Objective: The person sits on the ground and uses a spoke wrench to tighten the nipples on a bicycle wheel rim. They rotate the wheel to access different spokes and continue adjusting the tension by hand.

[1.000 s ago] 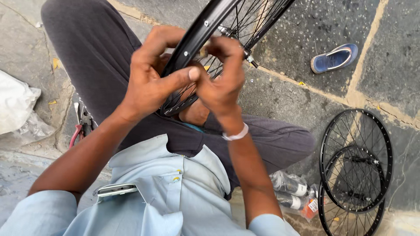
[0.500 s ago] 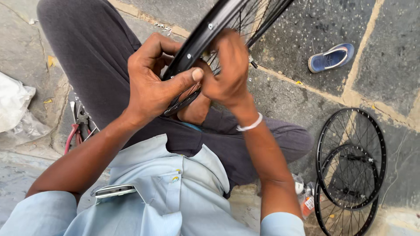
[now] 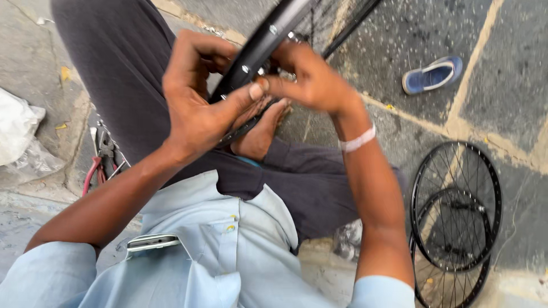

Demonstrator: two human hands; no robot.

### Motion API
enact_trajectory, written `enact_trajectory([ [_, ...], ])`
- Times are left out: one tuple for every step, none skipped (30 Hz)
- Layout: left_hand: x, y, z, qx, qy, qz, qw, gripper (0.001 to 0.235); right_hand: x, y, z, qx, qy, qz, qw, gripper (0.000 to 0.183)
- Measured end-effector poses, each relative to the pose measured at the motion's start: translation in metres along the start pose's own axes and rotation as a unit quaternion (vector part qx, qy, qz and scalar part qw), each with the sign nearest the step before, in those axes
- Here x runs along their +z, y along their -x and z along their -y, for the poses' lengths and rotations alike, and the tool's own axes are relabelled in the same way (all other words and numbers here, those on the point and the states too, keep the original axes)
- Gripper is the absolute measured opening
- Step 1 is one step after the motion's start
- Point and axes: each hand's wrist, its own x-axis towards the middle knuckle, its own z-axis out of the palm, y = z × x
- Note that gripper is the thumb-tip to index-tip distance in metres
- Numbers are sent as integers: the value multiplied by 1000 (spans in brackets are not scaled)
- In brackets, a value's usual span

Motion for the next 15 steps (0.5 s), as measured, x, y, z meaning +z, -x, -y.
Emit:
enact_trajectory([
  [1, -1, 2, -15, 27, -15, 999, 44, 6, 4, -7, 13, 48, -58, 997, 49],
  [0, 0, 1, -18, 36, -6, 999, 43, 20, 4, -17, 26, 95, -115, 988, 48],
  [-4, -2, 1, -17, 43, -1, 999, 41, 32, -3, -29, 33, 144, -168, 975, 48],
  [-6, -6, 3, -9, 33, 1, 999, 41, 51, -15, -41, -37, 225, -269, 936, 45],
  [-8, -1, 4, -12, 22, 0, 1000, 41, 80, -25, -51, -100, 294, -362, 879, 42],
  [-8, 2, 6, -9, -5, -3, 1000, 42, 97, -28, -56, -162, 356, -447, 804, 40],
  [-6, 4, 8, -6, -25, -3, 1000, 41, 101, -24, -57, -144, 362, -453, 802, 42],
  [-3, 6, 9, -2, -45, -2, 999, 40, 102, -22, -53, -125, 368, -458, 800, 43],
  [-4, 4, 8, 13, -63, 2, 998, 37, 100, -27, -44, -116, 374, -467, 793, 45],
  [-8, 0, 7, 26, -75, 5, 997, 35, 96, -28, -29, -96, 258, -427, 861, 48],
  [-6, -1, 6, 30, -78, 11, 996, 33, 90, -14, -9, -62, 140, -378, 913, 51],
  [-8, -3, 6, 33, -74, 16, 997, 33, 78, -3, 9, -25, 17, -325, 945, 54],
  [-9, -2, 5, 33, -75, 16, 997, 33, 57, 0, 21, -6, -37, -254, 966, 51],
  [-8, -1, 3, 33, -75, 15, 996, 32, 32, -1, 29, 13, -92, -182, 979, 49],
  [-7, -1, 3, 31, -76, 12, 997, 32, 18, -1, 36, 33, -146, -110, 983, 46],
])
